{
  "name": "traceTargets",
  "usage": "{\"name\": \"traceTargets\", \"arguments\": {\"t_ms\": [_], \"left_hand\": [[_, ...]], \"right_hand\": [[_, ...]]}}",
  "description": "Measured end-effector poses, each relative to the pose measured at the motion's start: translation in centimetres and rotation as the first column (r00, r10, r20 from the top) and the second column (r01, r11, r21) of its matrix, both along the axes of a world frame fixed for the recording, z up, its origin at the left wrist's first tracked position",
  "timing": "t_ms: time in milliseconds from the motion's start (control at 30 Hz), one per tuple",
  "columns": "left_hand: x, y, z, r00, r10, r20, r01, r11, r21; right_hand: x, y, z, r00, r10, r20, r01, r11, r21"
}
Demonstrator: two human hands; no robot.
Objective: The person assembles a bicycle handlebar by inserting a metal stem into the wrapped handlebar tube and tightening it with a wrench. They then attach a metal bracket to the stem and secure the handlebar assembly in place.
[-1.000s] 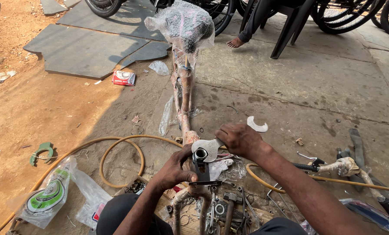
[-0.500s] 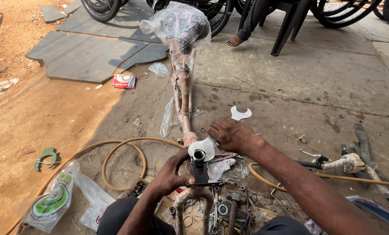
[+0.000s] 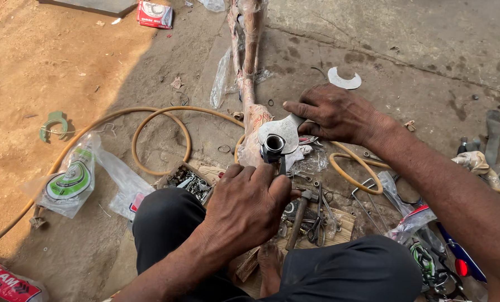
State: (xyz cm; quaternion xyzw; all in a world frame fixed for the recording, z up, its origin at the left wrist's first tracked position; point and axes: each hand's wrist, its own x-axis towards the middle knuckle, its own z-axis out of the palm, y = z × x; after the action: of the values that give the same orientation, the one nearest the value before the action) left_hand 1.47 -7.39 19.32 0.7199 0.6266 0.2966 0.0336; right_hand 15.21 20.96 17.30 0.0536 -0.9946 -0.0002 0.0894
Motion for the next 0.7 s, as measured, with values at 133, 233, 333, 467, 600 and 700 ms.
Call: {"name": "traceTargets", "arguments": {"t_ms": [133,233,333,467,600,700], "left_hand": [[0.0,-0.5,0.2,0.999,0.029,-0.02,-0.03,0.997,-0.069],[-0.3,-0.5,0.4,0.998,0.068,-0.009,-0.069,0.993,-0.095],[-0.2,-0.6,0.5,0.998,0.059,0.005,-0.058,0.997,-0.054],[0.3,0.0,0.5,0.977,0.062,-0.205,-0.077,0.995,-0.064],[0.5,0.9,0.5,0.978,0.006,-0.208,-0.038,0.987,-0.154],[0.7,1.1,0.6,0.991,-0.014,-0.135,-0.028,0.95,-0.31]], "right_hand": [[-1.1,-0.6,0.5,0.996,-0.043,0.074,0.041,0.999,0.032],[-1.2,-1.1,0.8,0.998,-0.031,0.057,0.026,0.997,0.079],[-0.8,-1.0,0.9,0.996,0.03,-0.079,-0.034,0.998,-0.045],[-0.7,1.0,0.9,0.996,-0.06,0.059,0.065,0.995,-0.072],[0.3,2.6,0.6,0.999,-0.034,0.023,0.036,0.996,-0.079],[0.6,2.6,0.0,1.0,-0.012,0.013,0.012,0.999,-0.039]]}}
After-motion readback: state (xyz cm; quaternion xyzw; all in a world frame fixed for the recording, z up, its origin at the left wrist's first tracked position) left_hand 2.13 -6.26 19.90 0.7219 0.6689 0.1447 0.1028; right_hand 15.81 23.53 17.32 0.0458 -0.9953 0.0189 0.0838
